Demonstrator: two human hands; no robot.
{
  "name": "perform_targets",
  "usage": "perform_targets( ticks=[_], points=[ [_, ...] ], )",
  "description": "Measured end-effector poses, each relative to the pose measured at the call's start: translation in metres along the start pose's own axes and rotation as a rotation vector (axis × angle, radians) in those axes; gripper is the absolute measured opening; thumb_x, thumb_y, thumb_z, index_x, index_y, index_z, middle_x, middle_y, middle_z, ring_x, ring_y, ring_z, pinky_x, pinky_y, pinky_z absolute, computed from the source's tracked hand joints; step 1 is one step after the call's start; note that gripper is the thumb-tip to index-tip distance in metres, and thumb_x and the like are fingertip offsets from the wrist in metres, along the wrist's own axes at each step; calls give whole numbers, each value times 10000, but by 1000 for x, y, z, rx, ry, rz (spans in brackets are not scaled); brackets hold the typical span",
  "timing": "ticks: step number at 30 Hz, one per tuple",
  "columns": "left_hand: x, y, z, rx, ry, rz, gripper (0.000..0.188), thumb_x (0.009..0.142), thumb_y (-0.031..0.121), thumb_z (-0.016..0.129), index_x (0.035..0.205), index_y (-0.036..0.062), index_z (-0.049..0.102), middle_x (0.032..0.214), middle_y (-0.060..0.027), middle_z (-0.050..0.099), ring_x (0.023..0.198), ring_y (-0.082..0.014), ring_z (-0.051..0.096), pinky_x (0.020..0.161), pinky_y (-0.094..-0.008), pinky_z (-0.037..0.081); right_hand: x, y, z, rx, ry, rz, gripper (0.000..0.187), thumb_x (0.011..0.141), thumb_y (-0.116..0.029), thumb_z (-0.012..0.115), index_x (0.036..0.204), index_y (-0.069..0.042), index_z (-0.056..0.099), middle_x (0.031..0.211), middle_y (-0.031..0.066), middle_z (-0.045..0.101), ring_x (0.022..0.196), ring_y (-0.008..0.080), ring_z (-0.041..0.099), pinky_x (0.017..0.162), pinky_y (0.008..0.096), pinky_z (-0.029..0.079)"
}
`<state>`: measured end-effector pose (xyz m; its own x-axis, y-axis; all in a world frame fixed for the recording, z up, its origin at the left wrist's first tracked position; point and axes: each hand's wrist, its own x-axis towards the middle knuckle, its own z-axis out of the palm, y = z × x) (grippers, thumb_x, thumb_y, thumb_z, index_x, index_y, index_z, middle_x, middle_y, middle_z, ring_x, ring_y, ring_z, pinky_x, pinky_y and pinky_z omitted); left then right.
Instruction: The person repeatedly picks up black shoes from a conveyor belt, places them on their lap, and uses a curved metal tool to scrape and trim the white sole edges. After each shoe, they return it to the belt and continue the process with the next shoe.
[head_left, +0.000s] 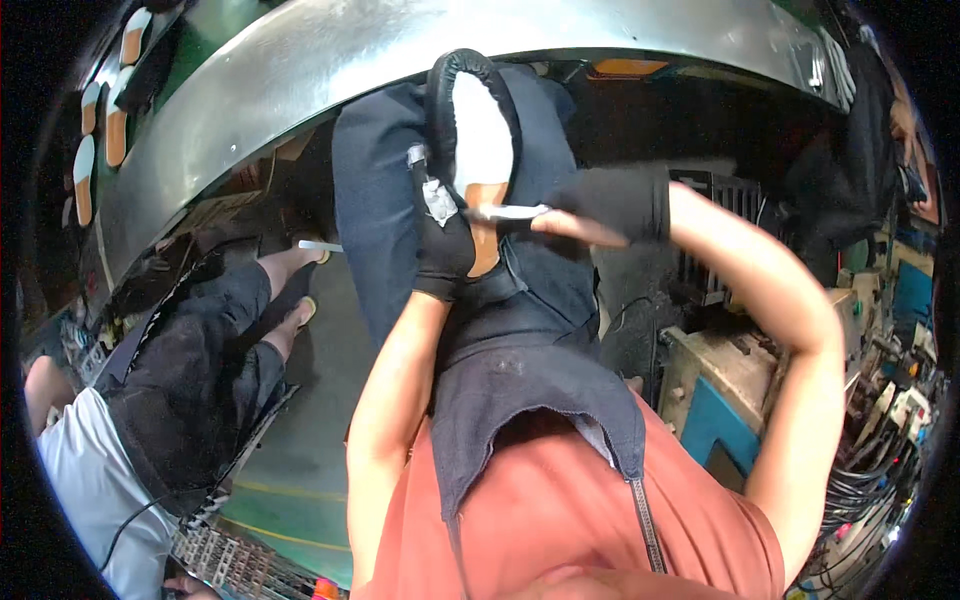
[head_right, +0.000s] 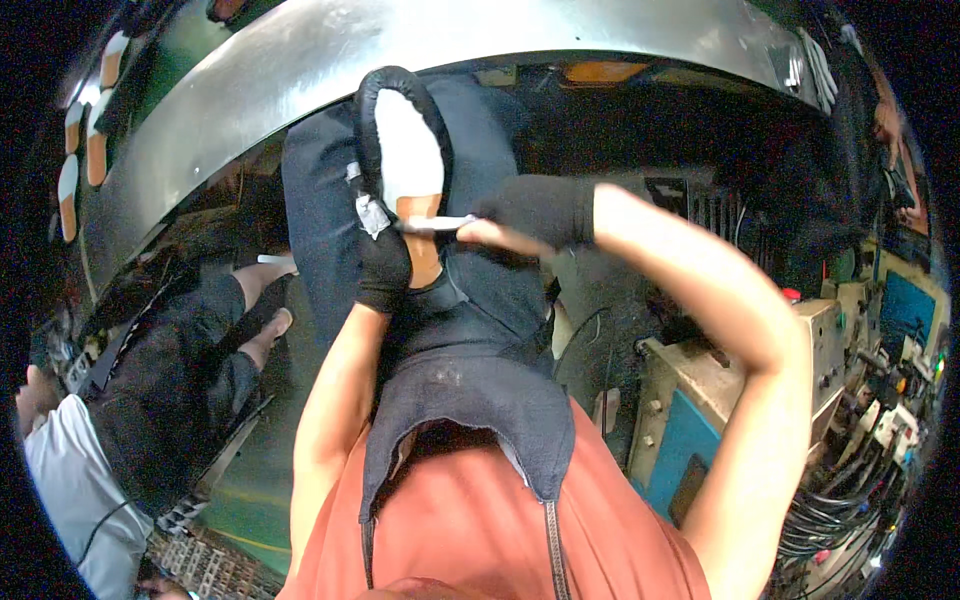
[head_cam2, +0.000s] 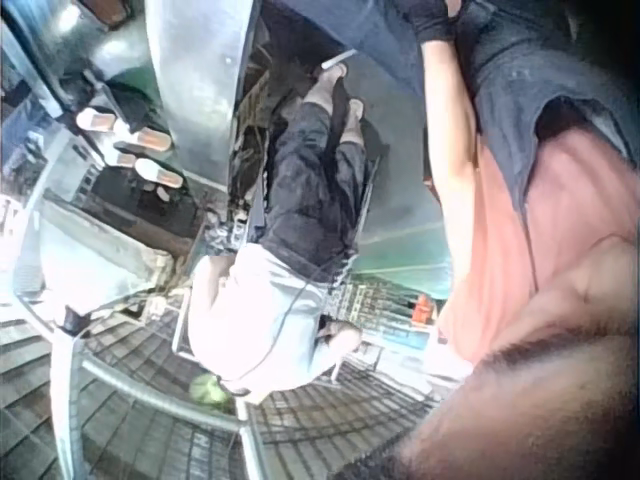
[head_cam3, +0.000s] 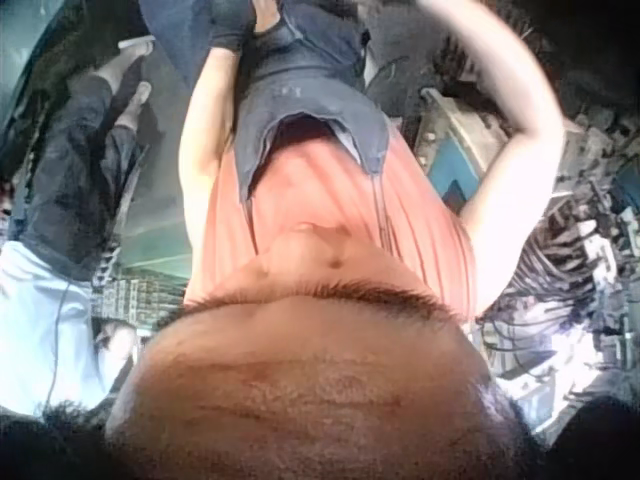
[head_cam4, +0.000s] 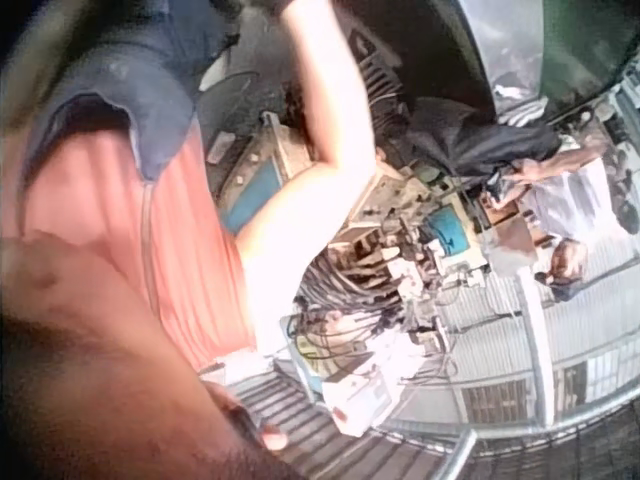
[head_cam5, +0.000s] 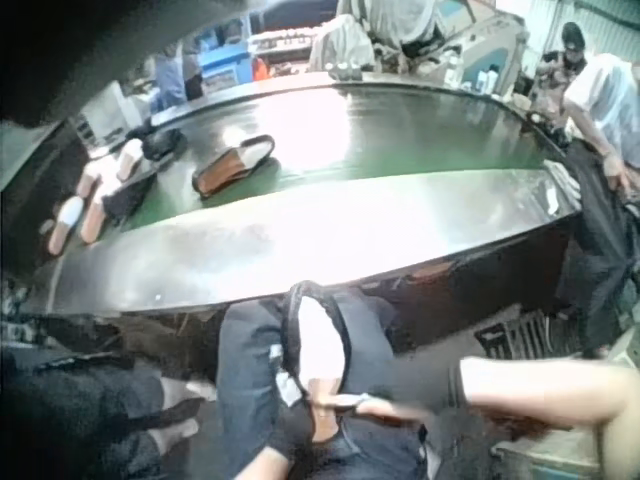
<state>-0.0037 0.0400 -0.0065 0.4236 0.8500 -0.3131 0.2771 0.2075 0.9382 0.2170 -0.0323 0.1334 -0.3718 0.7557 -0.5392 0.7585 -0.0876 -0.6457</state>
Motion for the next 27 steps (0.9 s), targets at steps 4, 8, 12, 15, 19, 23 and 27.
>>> perform_targets(
  ticks=[4, 8, 12, 15, 19, 23, 27],
  points=[
    [-6, 22, 7, 364, 60, 547, 642, 999, 331, 429, 1455, -51, 189, 1473, -244, 293, 1399, -330, 253, 1117, -374, 260, -12, -20, -33, -436, -39, -66, 380, 956, -355, 489, 848, -32, 659, 716, 171, 636, 655, 309, 650, 617, 395, 511],
    [0, 2, -9, 96, 45, 343, 561, 990, 284, 462, 1421, -29, 283, 1333, -185, 475, 1246, -301, 467, 1040, -351, 367, -18, -104, 18, -523, 233, 8, 197, 824, -251, 602, 829, -60, 651, 800, 129, 619, 779, 294, 644, 649, 367, 520],
    [7, 11, -42, -501, -308, -159, 306, 1025, 200, 380, 1275, 23, 404, 1130, -60, 504, 1017, -163, 505, 891, -280, 436, -2, -58, 51, 51, 337, -541, 302, 835, -331, 582, 811, -34, 633, 770, 197, 640, 713, 375, 652, 638, 445, 527],
    [20, 14, -52, -411, -509, -29, 376, 1037, 310, 332, 1258, 35, 462, 1068, -58, 541, 957, -146, 529, 882, -278, 442, -1, -27, 53, -41, 371, -90, 404, 937, -404, 505, 922, -14, 609, 866, 214, 630, 784, 396, 627, 700, 448, 502],
    [17, 47, -40, -583, -422, -332, 605, 1016, 487, 319, 1398, 22, 381, 1237, -93, 543, 1094, -156, 519, 987, -297, 398, -27, -34, 33, 259, 457, 90, 391, 975, -369, 483, 827, -26, 600, 692, 147, 574, 604, 250, 534, 597, 345, 433],
    [5, 58, -34, -363, -407, -364, 622, 1014, 507, 285, 1404, 31, 381, 1279, -97, 525, 1130, -149, 502, 1005, -285, 384, -18, -6, 14, 479, 166, 53, 475, 984, -426, 470, 834, -1, 621, 627, -26, 438, 585, 100, 412, 560, 284, 382],
    [6, 36, -40, -205, -377, -314, 609, 1023, 493, 252, 1350, 16, 446, 1215, -108, 569, 1090, -152, 526, 965, -290, 418, -13, -40, 1, 994, -9, 326, 528, 974, -486, 441, 947, -3, 650, 702, 21, 579, 607, 115, 534, 586, 287, 452]
  ],
)
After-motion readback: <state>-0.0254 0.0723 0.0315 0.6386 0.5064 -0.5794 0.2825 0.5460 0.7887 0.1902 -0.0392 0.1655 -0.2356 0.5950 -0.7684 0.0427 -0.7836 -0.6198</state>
